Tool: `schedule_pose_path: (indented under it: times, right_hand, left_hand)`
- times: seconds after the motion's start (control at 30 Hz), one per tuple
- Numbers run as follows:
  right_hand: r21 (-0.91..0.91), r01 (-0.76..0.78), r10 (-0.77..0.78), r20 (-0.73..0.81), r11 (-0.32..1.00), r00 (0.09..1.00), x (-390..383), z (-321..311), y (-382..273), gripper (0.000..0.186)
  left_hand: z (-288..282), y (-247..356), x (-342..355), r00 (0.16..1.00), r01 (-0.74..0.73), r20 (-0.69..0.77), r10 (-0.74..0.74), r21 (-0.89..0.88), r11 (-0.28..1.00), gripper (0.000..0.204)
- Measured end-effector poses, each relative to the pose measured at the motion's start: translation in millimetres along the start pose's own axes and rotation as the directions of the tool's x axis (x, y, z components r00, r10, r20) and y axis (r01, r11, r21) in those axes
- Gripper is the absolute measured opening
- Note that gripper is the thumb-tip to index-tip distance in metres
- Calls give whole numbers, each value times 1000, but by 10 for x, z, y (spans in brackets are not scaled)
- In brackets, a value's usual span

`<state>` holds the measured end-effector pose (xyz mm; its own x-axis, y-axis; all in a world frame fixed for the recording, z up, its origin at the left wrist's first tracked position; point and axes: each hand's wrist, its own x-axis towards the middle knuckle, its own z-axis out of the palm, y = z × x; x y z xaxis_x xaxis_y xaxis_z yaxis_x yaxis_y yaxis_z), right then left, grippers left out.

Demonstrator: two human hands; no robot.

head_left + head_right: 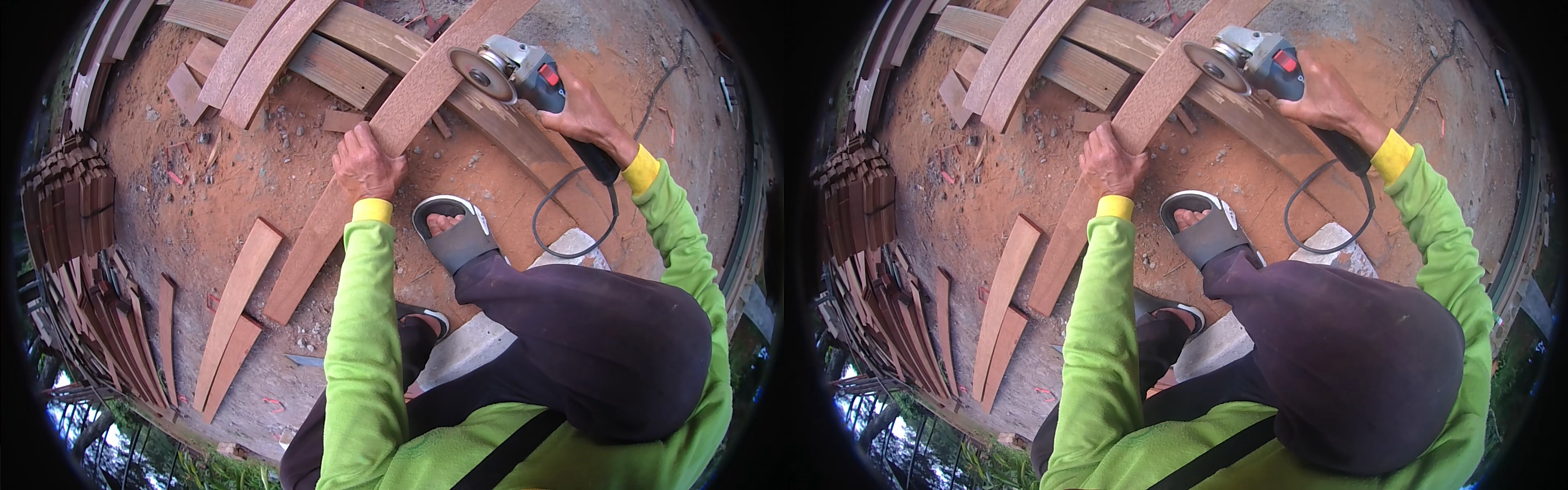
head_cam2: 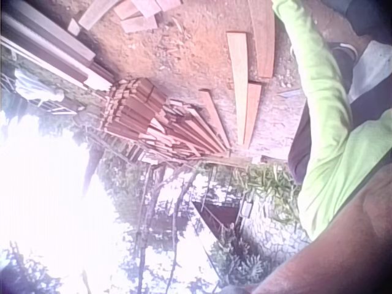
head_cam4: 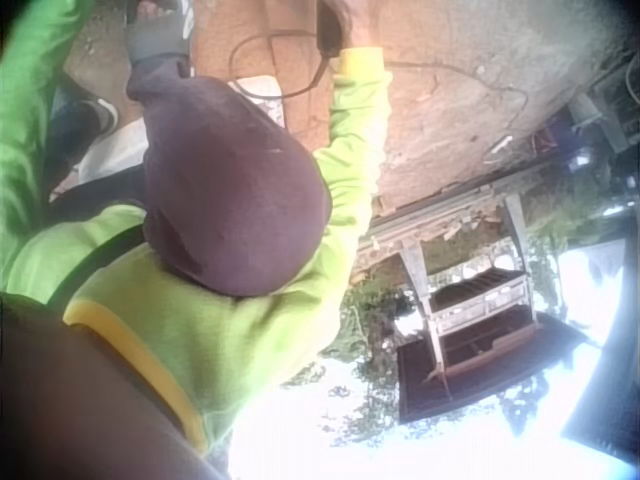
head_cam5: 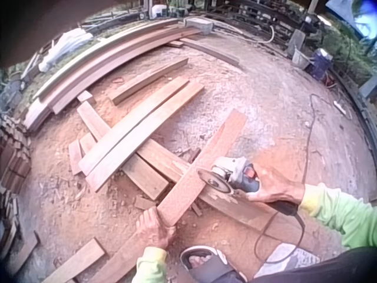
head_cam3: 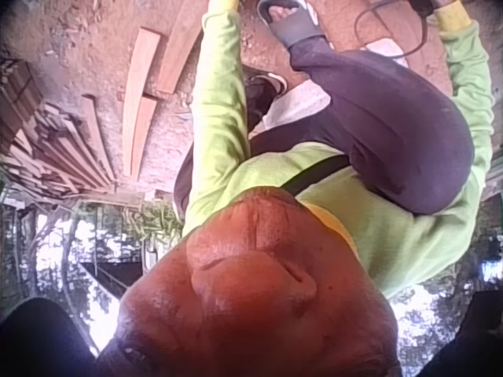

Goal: The person uses an angle grinder to cut and smooth wooden planks on the ground. They adjust the wood position and continue cutting multiple pieces in an outdoor workshop area.

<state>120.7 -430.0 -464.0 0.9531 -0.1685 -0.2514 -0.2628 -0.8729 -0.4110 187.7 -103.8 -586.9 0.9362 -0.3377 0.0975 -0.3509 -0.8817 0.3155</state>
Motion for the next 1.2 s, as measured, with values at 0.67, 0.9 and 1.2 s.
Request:
schedule_pose_path:
  times: [0.67, 0.9, 1.2]
  right_hand:
    - [23, 14, -14, -12, 1000, 1000, 25, 25, 20, 56]
    - [42, 1, -1, 0, 999, 1000, 48, 5, -51, 56]
    - [6, -27, 27, 26, 1000, 999, 59, -3, -25, 56]
  left_hand:
    - [-54, 0, 6, 998, 12, 61, -11, -10, 1000, 69]
    - [-67, 6, -4, 997, 37, 75, -35, -22, 999, 66]
    - [-49, 13, -2, 1000, 23, 17, -23, -20, 1000, 67]
